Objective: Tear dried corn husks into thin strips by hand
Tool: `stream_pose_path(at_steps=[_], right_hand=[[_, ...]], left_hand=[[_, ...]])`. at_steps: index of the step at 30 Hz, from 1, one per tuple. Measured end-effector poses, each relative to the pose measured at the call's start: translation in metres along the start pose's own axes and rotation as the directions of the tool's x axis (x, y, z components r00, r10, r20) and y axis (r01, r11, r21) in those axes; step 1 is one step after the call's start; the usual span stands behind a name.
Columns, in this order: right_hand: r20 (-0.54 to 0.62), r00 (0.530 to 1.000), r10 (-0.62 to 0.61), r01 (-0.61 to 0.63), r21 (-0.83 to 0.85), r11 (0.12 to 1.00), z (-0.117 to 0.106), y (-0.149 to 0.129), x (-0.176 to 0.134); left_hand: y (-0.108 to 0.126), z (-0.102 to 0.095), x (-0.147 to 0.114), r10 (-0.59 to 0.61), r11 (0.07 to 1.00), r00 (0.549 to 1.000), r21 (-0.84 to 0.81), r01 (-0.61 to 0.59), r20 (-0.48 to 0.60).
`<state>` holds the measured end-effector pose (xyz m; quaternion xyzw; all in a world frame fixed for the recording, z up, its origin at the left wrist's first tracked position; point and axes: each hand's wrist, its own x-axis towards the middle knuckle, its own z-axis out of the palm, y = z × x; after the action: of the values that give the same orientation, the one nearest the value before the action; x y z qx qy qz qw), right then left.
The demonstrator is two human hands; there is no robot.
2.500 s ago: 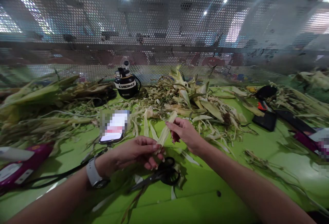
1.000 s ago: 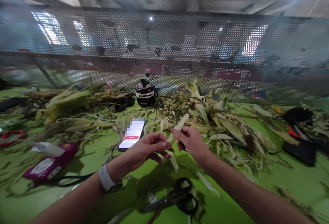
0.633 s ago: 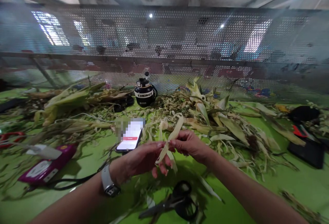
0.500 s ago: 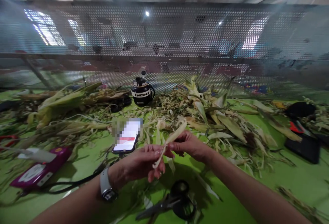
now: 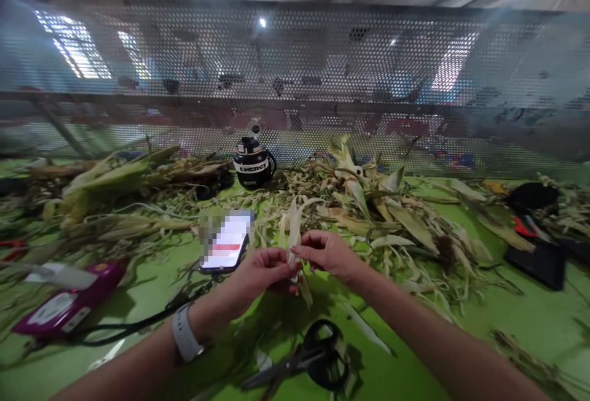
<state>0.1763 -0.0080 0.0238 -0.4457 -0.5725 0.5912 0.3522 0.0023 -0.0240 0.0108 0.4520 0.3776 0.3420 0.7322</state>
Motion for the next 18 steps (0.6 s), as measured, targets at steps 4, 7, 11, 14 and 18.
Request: stream_pose_path(at_steps=[4, 7, 11, 14, 18], right_hand=[[-0.099, 0.994, -0.05, 0.044, -0.053, 0.998, 0.0027, 0.0009, 0.0021], [-0.133, 0.989, -0.065, 0.059, -0.045, 0.997, 0.0028, 0.0022, 0.0021], [-0.143, 0.986, -0.087, 0.083, -0.035, 0.996, 0.0039, 0.004, 0.0023], [-0.17, 0.978, -0.12, 0.115, -0.043, 0.992, 0.0063, 0.004, 0.0025], [-0.196, 0.971, -0.138, 0.128, -0.063, 0.99, 0.0097, 0.0038, 0.0012]], left_hand=[[0.0007, 0.0025, -0.0003, 0.036, 0.999, 0.997, 0.041, -0.033, -0.074], [0.0032, 0.0039, -0.0021, 0.04, 0.999, 0.997, 0.026, -0.039, -0.068], [0.0038, 0.0014, -0.0029, 0.041, 0.997, 0.997, -0.057, -0.045, -0.067], [0.0017, -0.0027, -0.0018, 0.034, 0.986, 0.999, -0.161, -0.035, -0.009], [-0.0005, -0.0047, -0.0007, 0.069, 0.989, 0.997, -0.136, -0.065, 0.02]])
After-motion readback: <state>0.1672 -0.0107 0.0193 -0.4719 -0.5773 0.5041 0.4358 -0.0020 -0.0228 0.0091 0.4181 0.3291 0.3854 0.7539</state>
